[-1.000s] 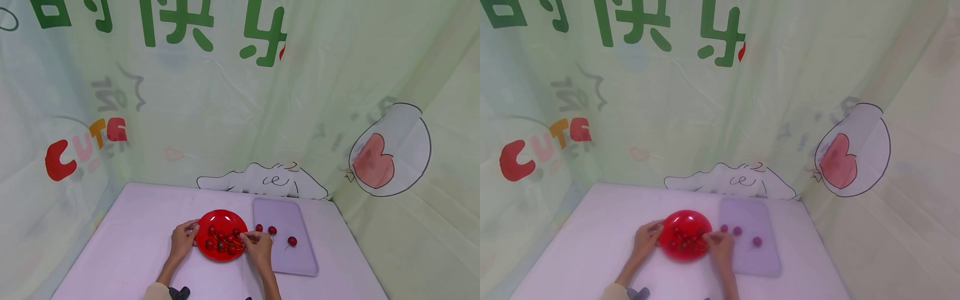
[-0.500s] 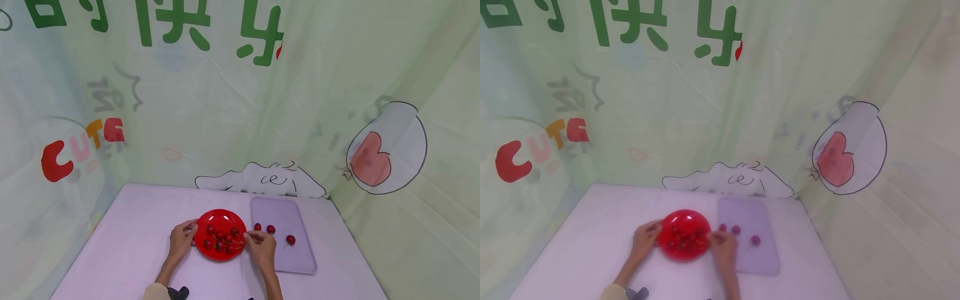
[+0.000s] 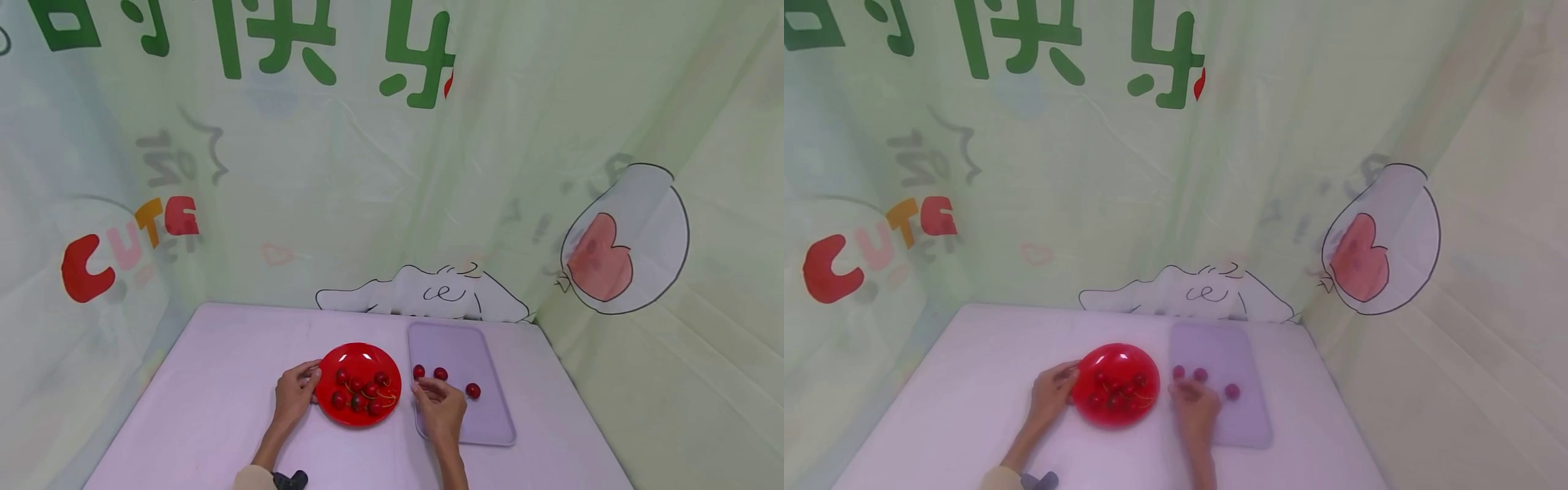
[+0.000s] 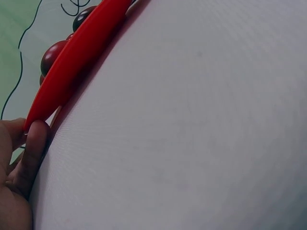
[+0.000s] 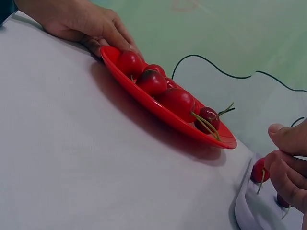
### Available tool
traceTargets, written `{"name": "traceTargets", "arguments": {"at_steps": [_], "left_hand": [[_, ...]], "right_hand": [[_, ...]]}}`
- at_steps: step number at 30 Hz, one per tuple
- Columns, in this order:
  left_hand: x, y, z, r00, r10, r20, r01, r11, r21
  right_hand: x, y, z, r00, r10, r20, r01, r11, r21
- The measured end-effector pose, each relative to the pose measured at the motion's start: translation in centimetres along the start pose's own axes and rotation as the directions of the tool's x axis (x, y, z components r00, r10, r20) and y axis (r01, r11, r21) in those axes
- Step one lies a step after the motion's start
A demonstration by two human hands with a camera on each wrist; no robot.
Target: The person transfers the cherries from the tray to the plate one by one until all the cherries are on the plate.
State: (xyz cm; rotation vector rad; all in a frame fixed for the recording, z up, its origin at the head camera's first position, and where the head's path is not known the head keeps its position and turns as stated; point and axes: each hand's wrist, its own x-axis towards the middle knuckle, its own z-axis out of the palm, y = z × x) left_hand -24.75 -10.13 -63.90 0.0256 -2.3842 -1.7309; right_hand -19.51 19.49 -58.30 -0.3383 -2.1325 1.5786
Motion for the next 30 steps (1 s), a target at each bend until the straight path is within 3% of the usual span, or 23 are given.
{"name": "traceTargets", "arguments": {"at_steps": [6,12,30], "left_hand": [[0.0,-0.1,0.1,1.0,-0.004,0.005,0.004,1.0,-0.004],[-0.1,0.0,0.0,1.0,-0.003,0.001,0.003,1.0,-0.007],[-0.4,0.5,-0.1,1.0,-0.007,0.007,0.007,1.0,-0.003]], "right_hand": [[0.0,0.4,-0.8,0.999,-0.017,-0.046,0.017,1.0,-0.002],[0.3,0.9,-1.7,0.998,0.025,-0.064,-0.029,0.998,-0.064],[0.3,1.7,-3.6,0.99,-0.029,-0.141,0.02,0.998,-0.062]]}}
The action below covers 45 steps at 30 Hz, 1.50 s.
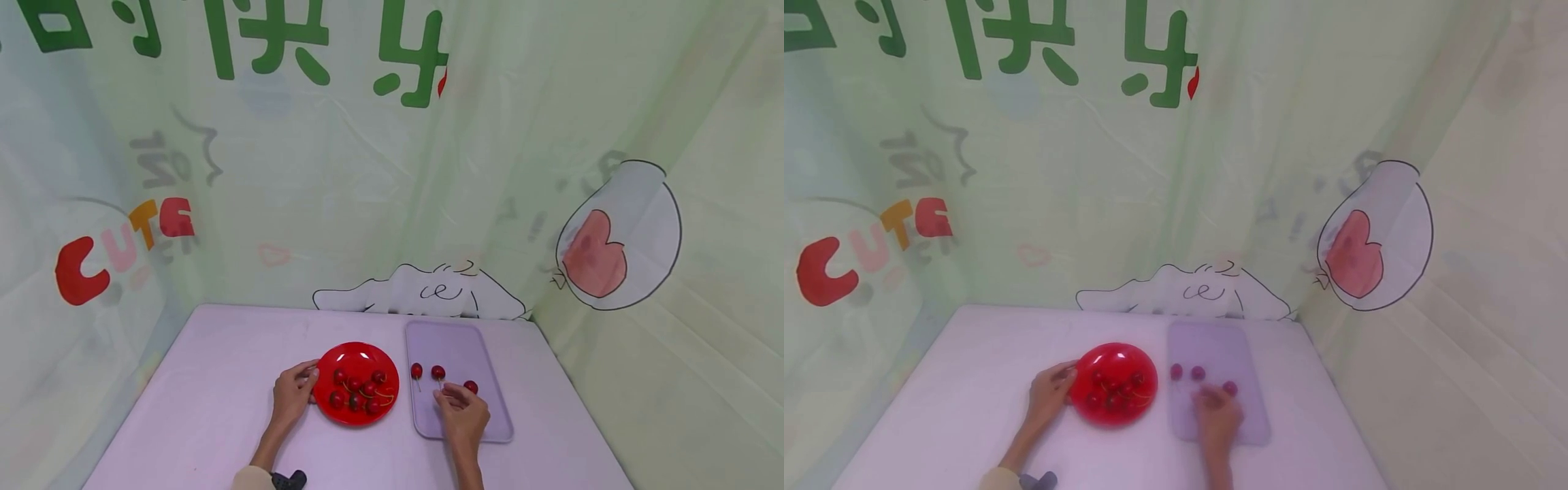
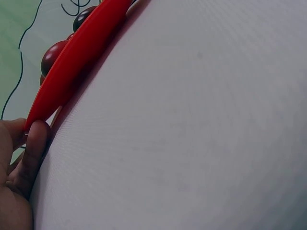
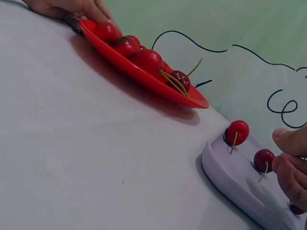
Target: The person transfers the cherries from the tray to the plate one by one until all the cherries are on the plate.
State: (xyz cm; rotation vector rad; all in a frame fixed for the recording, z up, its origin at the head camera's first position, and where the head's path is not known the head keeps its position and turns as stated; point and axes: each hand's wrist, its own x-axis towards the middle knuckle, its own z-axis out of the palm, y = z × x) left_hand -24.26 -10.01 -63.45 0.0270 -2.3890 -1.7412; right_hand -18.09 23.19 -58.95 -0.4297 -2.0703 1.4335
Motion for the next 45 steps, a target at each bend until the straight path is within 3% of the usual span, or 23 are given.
{"name": "traceTargets", "arguments": {"at_steps": [10,16,26,45], "left_hand": [[0.2,-0.4,0.1,1.0,0.019,-0.005,-0.019,1.0,0.002],[0.4,-0.5,0.1,1.0,0.007,-0.002,-0.007,1.0,-0.003],[0.3,-0.3,0.1,1.0,-0.005,-0.003,0.005,1.0,0.01],[0.1,0.2,0.0,1.0,-0.01,-0.008,0.01,0.999,0.035]], "right_hand": [[0.5,0.8,-0.6,0.999,-0.001,-0.04,0.001,1.0,-0.007],[0.5,1.0,-1.0,0.997,-0.033,-0.067,0.033,0.999,-0.004],[0.6,1.5,-1.5,0.995,-0.024,-0.096,0.02,0.999,-0.043],[1.1,3.7,-1.8,0.996,-0.023,-0.088,0.013,0.994,-0.108]]}}
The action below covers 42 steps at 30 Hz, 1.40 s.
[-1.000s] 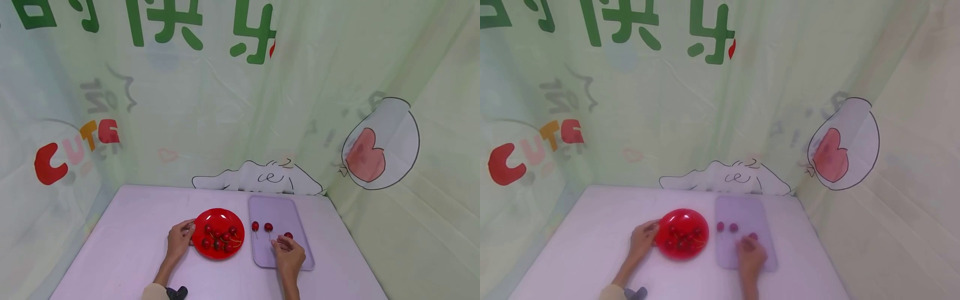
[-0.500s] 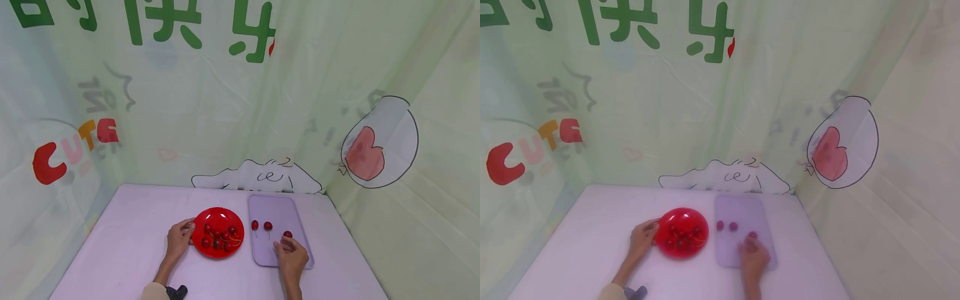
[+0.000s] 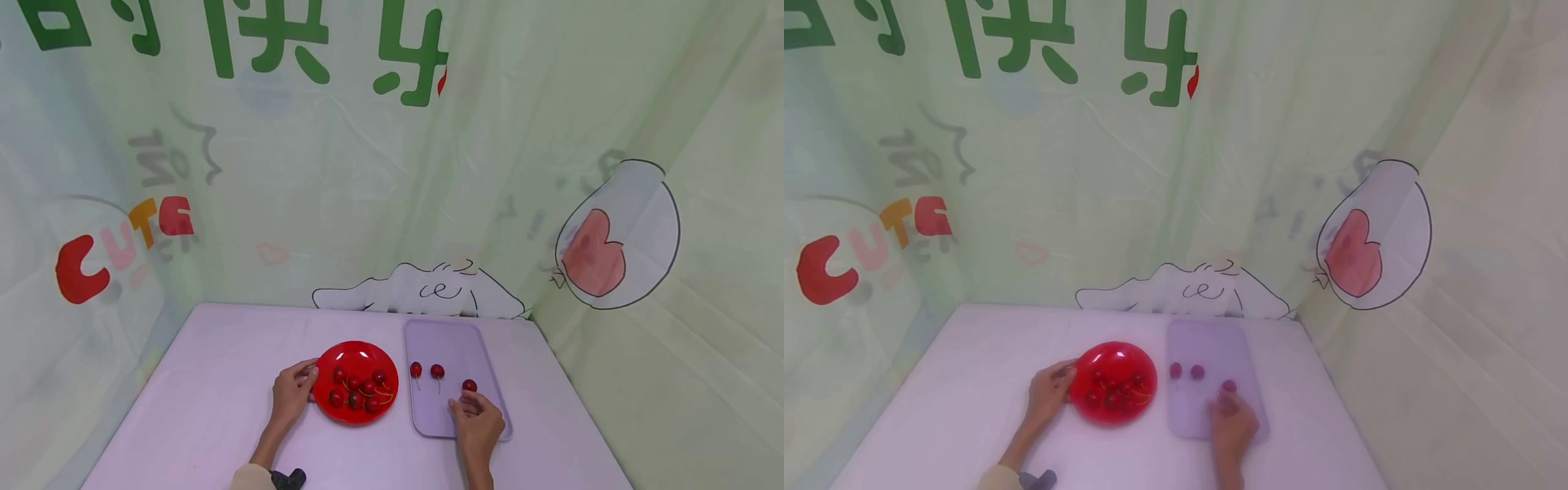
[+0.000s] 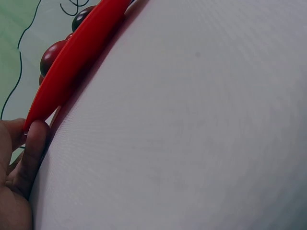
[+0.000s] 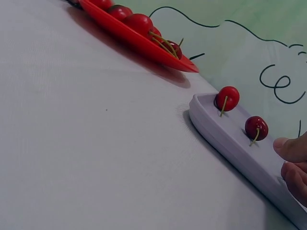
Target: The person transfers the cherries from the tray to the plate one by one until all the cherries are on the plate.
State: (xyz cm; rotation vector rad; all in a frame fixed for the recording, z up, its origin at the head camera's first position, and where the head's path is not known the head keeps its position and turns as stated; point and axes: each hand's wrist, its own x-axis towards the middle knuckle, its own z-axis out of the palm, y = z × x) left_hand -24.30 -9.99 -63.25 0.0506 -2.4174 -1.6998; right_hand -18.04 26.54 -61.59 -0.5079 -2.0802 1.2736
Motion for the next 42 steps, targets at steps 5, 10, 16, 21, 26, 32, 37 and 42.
{"name": "traceTargets", "arguments": {"at_steps": [5,10,16,21,26,32,37,42], "left_hand": [[-0.1,0.1,0.0,1.0,0.006,-0.002,-0.006,1.0,0.003],[-0.2,0.3,-0.1,1.0,0.008,-0.001,-0.008,1.0,-0.01],[-0.3,0.4,-0.1,1.0,-0.001,0.003,0.001,1.0,-0.014],[-0.2,0.2,0.0,1.0,-0.004,0.004,0.004,1.0,-0.015],[-0.1,0.1,0.0,1.0,-0.003,0.001,0.003,1.0,-0.01],[-0.1,0.0,0.1,1.0,-0.004,-0.001,0.004,1.0,-0.001],[0.0,-0.2,0.1,1.0,0.0,-0.005,0.0,1.0,0.005],[0.0,-0.4,0.1,1.0,0.004,-0.006,-0.004,1.0,0.008]], "right_hand": [[0.1,0.5,0.2,1.0,-0.009,-0.009,0.008,0.999,-0.038],[0.2,0.9,0.4,0.999,-0.028,-0.027,0.026,0.998,-0.059],[0.3,0.9,0.8,0.999,-0.006,-0.042,0.004,0.998,-0.065],[0.3,0.2,0.9,0.999,-0.008,-0.049,0.004,0.995,-0.097],[0.3,-0.3,0.8,0.998,-0.015,-0.053,0.009,0.994,-0.11],[0.3,-0.4,0.8,0.999,-0.009,-0.051,0.003,0.993,-0.116],[0.4,-0.2,0.9,0.998,-0.022,-0.058,0.015,0.993,-0.117],[0.3,0.0,0.9,0.996,-0.041,-0.085,0.033,0.995,-0.097]]}}
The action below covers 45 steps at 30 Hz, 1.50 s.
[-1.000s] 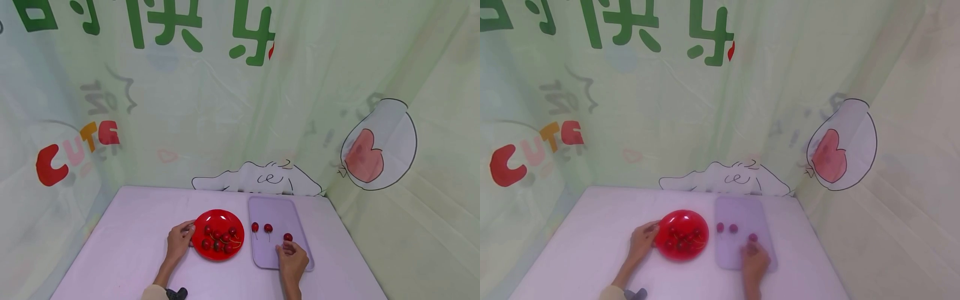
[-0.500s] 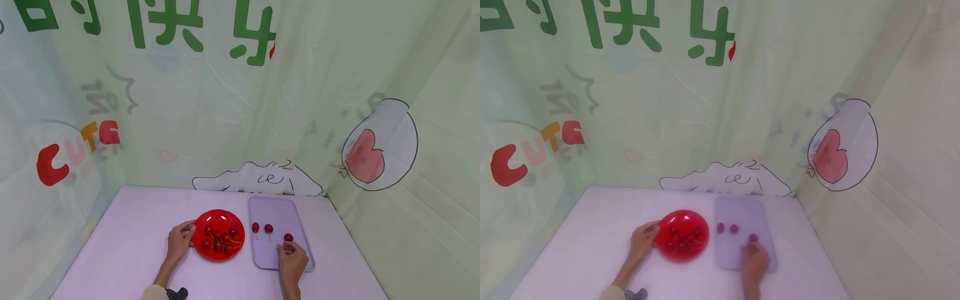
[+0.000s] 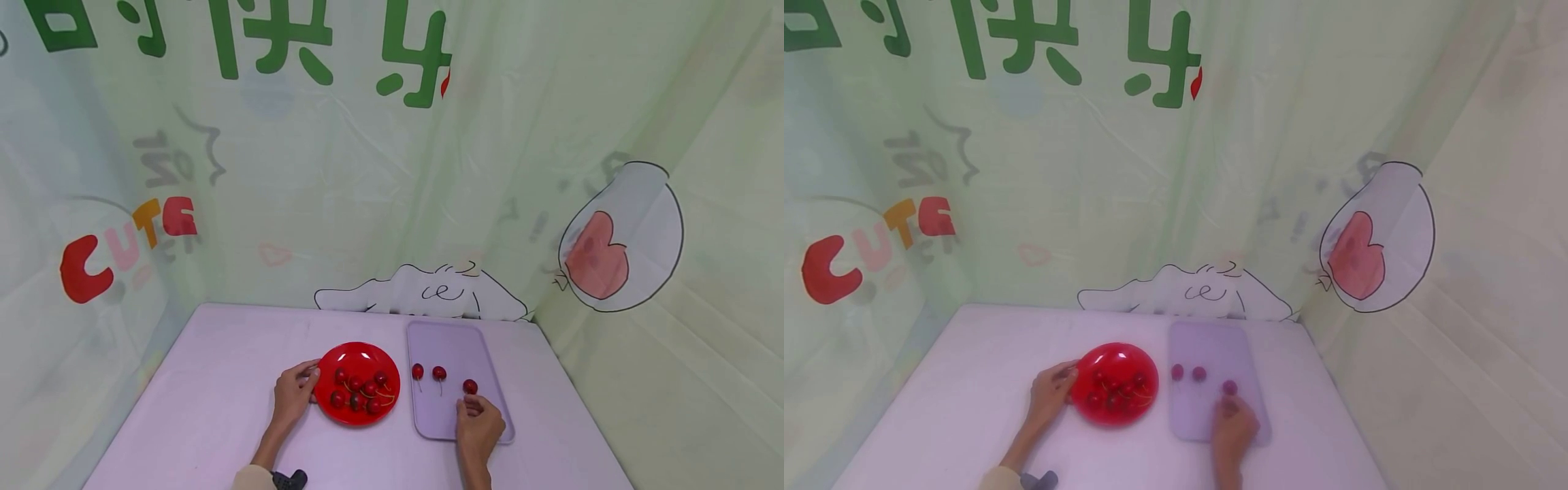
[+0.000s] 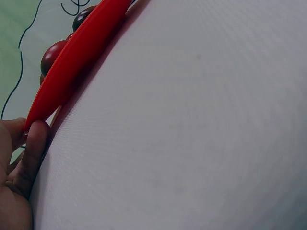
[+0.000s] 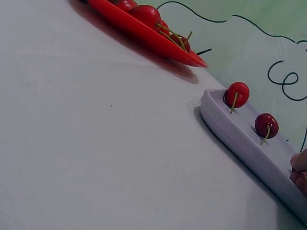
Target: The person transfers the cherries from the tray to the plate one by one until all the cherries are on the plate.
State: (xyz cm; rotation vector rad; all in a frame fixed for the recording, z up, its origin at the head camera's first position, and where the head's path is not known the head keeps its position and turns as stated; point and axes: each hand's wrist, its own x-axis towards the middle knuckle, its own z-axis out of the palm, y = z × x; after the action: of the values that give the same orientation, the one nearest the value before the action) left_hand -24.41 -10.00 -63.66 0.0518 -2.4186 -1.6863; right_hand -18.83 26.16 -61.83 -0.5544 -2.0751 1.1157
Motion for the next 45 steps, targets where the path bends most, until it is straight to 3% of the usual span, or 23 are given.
{"name": "traceTargets", "arguments": {"at_steps": [11,18,35,45], "left_hand": [[-0.1,0.2,-0.1,1.0,0.002,0.0,-0.002,1.0,-0.019],[-0.1,0.1,-0.1,1.0,0.002,0.002,-0.001,1.0,-0.023],[0.3,-0.5,0.0,1.0,0.014,0.009,-0.014,0.999,-0.034],[0.2,-0.4,-0.1,1.0,0.021,0.016,-0.021,0.999,-0.04]], "right_hand": [[0.1,0.1,-0.4,0.998,0.027,-0.048,-0.024,0.998,0.063],[0.5,0.0,-0.7,0.991,0.113,-0.066,-0.103,0.986,0.134],[1.0,-0.5,-0.8,0.969,0.244,0.039,-0.245,0.928,0.28],[1.0,-1.7,-1.1,0.963,0.265,0.046,-0.264,0.897,0.355]]}}
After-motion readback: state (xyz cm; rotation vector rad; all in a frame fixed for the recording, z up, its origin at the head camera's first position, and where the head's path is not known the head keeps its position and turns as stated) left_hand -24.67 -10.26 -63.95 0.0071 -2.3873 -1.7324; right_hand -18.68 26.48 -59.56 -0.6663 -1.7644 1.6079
